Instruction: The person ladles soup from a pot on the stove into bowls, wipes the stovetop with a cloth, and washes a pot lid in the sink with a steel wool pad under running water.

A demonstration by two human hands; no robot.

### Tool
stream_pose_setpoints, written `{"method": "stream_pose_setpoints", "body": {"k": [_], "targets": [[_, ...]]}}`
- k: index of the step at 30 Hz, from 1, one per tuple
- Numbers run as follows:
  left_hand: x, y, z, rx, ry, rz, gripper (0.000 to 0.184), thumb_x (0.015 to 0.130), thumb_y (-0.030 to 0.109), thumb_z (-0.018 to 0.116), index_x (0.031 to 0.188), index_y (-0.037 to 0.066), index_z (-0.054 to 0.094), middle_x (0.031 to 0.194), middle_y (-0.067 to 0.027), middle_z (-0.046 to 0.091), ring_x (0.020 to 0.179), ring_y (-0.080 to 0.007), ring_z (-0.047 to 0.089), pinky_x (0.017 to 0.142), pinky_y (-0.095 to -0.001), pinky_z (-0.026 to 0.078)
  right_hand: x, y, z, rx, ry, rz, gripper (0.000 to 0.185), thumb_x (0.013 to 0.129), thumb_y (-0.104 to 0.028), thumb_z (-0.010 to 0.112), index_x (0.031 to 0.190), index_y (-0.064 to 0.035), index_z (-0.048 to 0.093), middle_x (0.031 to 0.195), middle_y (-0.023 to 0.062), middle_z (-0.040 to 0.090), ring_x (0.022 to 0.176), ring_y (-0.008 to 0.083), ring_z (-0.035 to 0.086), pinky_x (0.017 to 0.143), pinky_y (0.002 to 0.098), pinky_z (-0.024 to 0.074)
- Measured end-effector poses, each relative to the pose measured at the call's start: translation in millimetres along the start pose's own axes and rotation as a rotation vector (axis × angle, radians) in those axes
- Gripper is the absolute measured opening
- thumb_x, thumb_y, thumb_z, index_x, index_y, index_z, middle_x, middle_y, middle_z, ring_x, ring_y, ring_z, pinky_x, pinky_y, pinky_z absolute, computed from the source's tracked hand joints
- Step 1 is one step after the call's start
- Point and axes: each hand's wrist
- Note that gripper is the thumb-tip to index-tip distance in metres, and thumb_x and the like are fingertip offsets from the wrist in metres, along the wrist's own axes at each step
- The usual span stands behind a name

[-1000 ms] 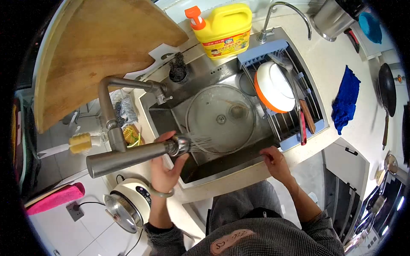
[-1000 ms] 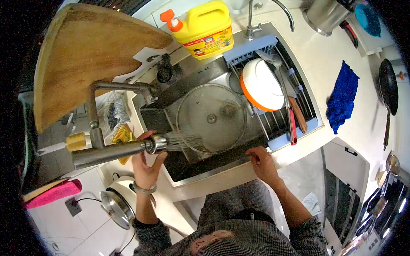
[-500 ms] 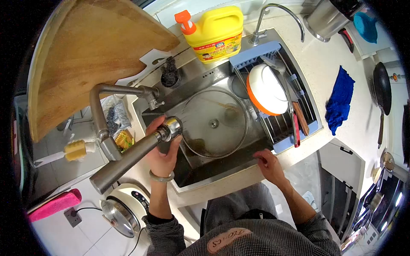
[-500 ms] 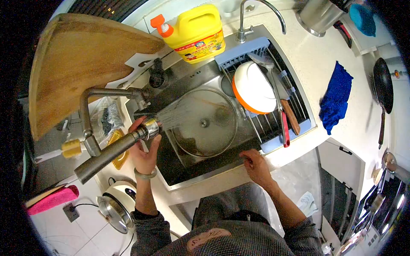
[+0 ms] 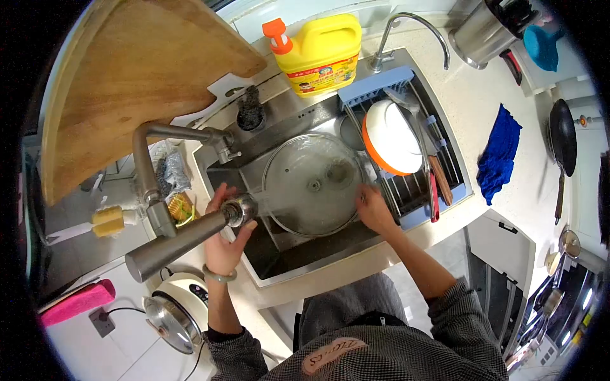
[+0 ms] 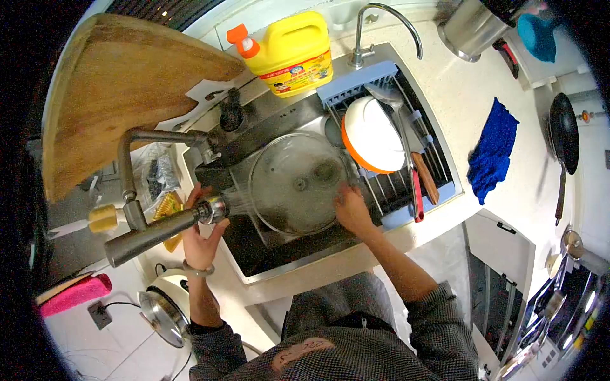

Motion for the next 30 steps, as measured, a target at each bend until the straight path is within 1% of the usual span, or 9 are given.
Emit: {"method": "stream_pose_setpoints", "body": {"k": [2,7,14,17,20,22,24,28,30], "targets": [[13.0,-19.2,5.5,-0.132,-0.071,-0.052,0.067,0.067,-0.001,0.074,0.128,0.002,0.047,0.121,-0.0125,0.055,0.111,-0.0233,0.053,0.096,-0.0322,0.041,23.4,25.2,26.7,-0.091,0.080,-0.058,0.023,0.086,-0.010,0.051,0.100,0.0055,0.059,0.111,0.0322,0.054,0.097,0.0442,0.056,0.087,0.0441,0.0456],[50.3,-70.2,3.6,-0.496,-0.213,-0.241,0.044,0.081,0.017,0.070,0.120,0.001,0.058,0.109,-0.0052,0.059,0.096,-0.0128,0.056,0.085,-0.0263,0.045,64.9,58.3,50.7,-0.080,-0.071,0.623,0.043,0.086,-0.020,0.051,0.122,0.0019,0.049,0.110,0.0307,0.054,0.099,0.0454,0.055,0.087,0.0483,0.0425],[99.4,-87.0,17.8,-0.202,-0.240,-0.253,0.029,0.098,0.020,0.049,0.114,-0.001,0.063,0.098,-0.0084,0.065,0.087,-0.0120,0.058,0.083,-0.0252,0.045,75.3,72.9,53.6,0.056,-0.096,0.603,0.046,0.084,-0.016,0.053,0.126,-0.0002,0.045,0.101,0.0245,0.057,0.088,0.0362,0.059,0.075,0.0435,0.0463],[101.8,-93.6,38.0,-0.523,-0.010,-0.205,0.029,0.098,0.019,0.049,0.108,-0.004,0.063,0.099,-0.0084,0.065,0.086,-0.0128,0.058,0.081,-0.0253,0.045,68.0,71.2,51.9,0.093,-0.097,0.540,0.047,0.084,-0.014,0.054,0.128,-0.0012,0.043,0.097,0.0219,0.059,0.083,0.0323,0.060,0.070,0.0415,0.0479],[54.6,-178.9,87.2,-0.087,0.064,-0.091,0.025,0.098,0.015,0.045,0.108,-0.003,0.058,0.094,-0.0090,0.064,0.080,-0.0169,0.056,0.076,-0.0284,0.046,57.9,61.1,51.3,0.136,-0.112,0.467,0.050,0.083,-0.011,0.055,0.130,-0.0021,0.041,0.094,0.0193,0.060,0.078,0.0284,0.062,0.064,0.0395,0.0495],[-10.6,-307.6,132.0,-0.118,-0.048,-0.390,0.027,0.097,0.011,0.042,0.122,0.002,0.049,0.086,-0.0083,0.058,0.067,-0.0176,0.050,0.065,-0.0305,0.044,52.2,54.2,53.6,0.167,-0.113,0.461,0.051,0.083,-0.010,0.055,0.131,-0.0027,0.040,0.091,0.0175,0.061,0.075,0.0258,0.063,0.061,0.0381,0.0506],[-52.8,-513.2,181.6,-1.213,0.000,-1.098,0.038,0.097,0.007,0.039,0.135,0.006,0.040,0.077,-0.0075,0.053,0.055,-0.0183,0.043,0.054,-0.0326,0.043,59.9,60.8,50.4,0.225,-0.117,0.525,0.053,0.083,-0.010,0.055,0.132,-0.0042,0.037,0.094,0.0176,0.060,0.075,0.0261,0.063,0.061,0.0380,0.0508],[-69.5,-448.3,204.6,0.043,0.096,-0.638,0.043,0.098,0.008,0.034,0.141,0.010,0.034,0.107,-0.0143,0.053,0.056,-0.0189,0.046,0.053,-0.0334,0.047,65.5,82.6,61.7,0.457,-0.231,0.833,0.055,0.085,-0.010,0.054,0.135,-0.0078,0.033,0.101,0.0171,0.058,0.077,0.0262,0.061,0.062,0.0377,0.0505],[-56.1,-402.9,173.6,-0.639,-0.079,-0.803,0.045,0.097,0.024,0.047,0.136,0.003,0.038,0.143,-0.0138,0.032,0.125,-0.0272,0.039,0.102,-0.0405,0.035,67.2,84.6,66.9,0.484,-0.274,0.942,0.053,0.086,-0.010,0.053,0.135,-0.0083,0.034,0.101,0.0165,0.057,0.079,0.0258,0.060,0.064,0.0374,0.0497]]}}
Point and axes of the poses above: each hand's wrist, its own x-axis towards the middle knuckle, its own z-axis out of the palm, y = z × x
